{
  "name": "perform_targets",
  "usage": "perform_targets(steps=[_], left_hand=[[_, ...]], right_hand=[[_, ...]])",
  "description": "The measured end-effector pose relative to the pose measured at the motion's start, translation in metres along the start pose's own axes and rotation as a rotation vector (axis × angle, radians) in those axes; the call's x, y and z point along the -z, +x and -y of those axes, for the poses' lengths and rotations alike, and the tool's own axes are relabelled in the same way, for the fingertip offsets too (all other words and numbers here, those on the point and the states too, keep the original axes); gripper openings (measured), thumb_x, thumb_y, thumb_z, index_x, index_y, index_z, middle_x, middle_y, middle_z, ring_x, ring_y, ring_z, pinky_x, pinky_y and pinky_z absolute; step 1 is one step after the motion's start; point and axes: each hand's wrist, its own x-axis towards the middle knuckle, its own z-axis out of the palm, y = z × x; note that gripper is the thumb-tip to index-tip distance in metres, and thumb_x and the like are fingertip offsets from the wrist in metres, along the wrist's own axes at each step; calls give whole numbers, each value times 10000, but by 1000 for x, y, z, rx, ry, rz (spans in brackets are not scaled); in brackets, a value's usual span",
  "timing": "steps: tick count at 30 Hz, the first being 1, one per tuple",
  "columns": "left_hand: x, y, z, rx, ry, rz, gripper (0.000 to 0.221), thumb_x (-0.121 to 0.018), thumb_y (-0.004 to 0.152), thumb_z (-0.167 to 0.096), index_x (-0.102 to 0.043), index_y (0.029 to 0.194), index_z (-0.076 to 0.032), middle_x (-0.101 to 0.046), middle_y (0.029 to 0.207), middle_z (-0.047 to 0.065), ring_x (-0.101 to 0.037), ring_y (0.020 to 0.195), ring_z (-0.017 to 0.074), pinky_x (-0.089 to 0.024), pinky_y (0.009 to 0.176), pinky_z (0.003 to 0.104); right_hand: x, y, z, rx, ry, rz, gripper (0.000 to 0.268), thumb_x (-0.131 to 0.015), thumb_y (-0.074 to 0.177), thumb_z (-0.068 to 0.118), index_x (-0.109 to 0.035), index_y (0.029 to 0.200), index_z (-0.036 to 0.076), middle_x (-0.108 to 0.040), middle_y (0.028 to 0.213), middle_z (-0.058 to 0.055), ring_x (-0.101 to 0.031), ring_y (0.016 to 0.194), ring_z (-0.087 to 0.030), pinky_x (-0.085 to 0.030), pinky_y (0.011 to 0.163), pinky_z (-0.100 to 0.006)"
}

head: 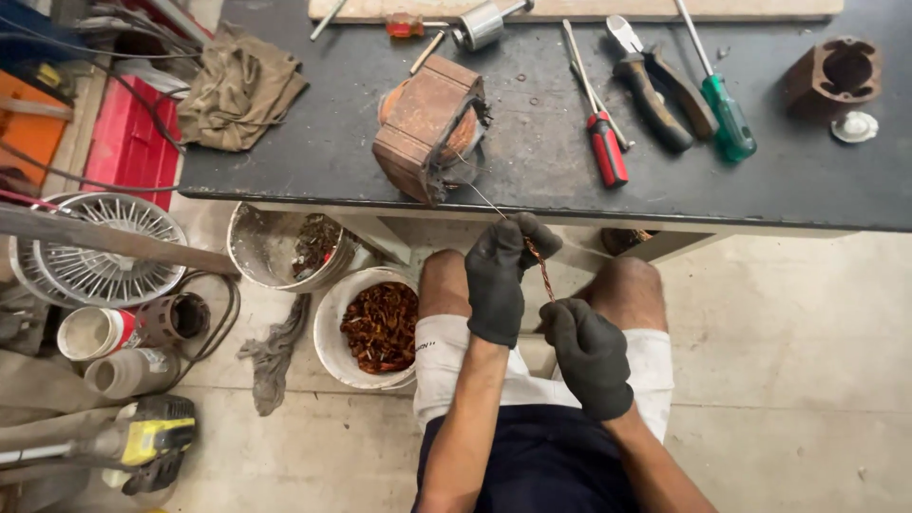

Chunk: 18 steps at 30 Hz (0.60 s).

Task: Unwinding copper wire from a transformer core into a bucket while sitting on the floor.

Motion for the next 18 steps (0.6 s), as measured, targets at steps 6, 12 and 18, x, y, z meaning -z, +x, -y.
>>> perform_targets(steps=[6, 12, 18], left_hand=[[35, 18, 44, 198, -371, 125, 247, -524, 1105, -248, -644, 1072, -34, -696, 922, 215, -740, 969, 402, -624, 926, 559], [45, 23, 46, 390, -892, 192, 243, -509, 1110, -196, -673, 1134, -17, -700, 1002, 221, -717, 1029, 470, -578, 983, 643], [2, 8, -13, 15, 63, -172, 186, -669, 1021, -181, -750, 1038, -15, -769, 873, 237, -784, 805, 322, -668, 767, 440]], right_hand=[[1, 10, -21, -214, 1359, 543, 278, -488, 1023, 182, -431, 761, 111, -235, 515, 65, -207, 361, -78, -273, 313, -216], [-8, 16, -27, -274, 1398, 515, 319, -469, 1072, 235, -441, 784, 101, -244, 516, 66, -227, 357, -59, -264, 303, -207], [-4, 14, -35, -207, 824, 319, 404, -531, 1075, 224, -559, 736, 6, -434, 489, -120, -426, 415, -193, -495, 445, -329]])
